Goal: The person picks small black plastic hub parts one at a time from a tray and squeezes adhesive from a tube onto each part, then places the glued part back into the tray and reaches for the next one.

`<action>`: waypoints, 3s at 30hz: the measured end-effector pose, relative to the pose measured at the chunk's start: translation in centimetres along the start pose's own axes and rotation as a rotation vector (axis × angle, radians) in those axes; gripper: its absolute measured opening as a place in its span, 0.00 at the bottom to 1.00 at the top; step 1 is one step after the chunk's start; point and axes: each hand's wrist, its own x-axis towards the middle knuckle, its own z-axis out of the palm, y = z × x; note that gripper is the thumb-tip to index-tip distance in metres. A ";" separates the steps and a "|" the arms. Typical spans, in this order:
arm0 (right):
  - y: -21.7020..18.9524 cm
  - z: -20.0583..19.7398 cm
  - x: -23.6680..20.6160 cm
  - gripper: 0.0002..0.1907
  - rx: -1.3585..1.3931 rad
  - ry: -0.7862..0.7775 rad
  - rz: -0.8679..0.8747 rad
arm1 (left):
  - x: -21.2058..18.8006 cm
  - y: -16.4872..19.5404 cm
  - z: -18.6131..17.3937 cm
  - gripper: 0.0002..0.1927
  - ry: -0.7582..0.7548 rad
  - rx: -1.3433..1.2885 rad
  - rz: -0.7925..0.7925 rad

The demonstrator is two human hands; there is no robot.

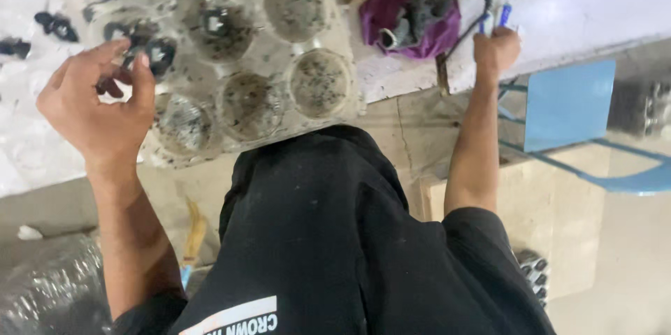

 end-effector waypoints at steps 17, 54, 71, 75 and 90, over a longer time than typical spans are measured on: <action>-8.6 -5.6 -10.3 0.20 1.670 -0.320 0.258 | -15.4 -22.9 -6.6 0.12 0.513 -0.089 -0.527; -38.7 -15.4 -34.8 0.17 1.313 -0.122 -0.589 | -0.8 -10.2 -7.0 0.28 0.059 -1.462 -0.342; -41.2 -18.5 -35.5 0.17 0.828 0.143 -0.926 | -0.5 -4.6 -10.7 0.25 0.008 -1.327 -0.274; -41.5 -18.8 -35.0 0.17 0.801 0.133 -0.964 | -0.5 -5.1 -9.9 0.25 -0.024 -1.354 -0.288; -42.0 -18.5 -34.6 0.18 0.737 0.115 -0.980 | -0.8 -6.1 -8.0 0.26 -0.082 -1.406 -0.344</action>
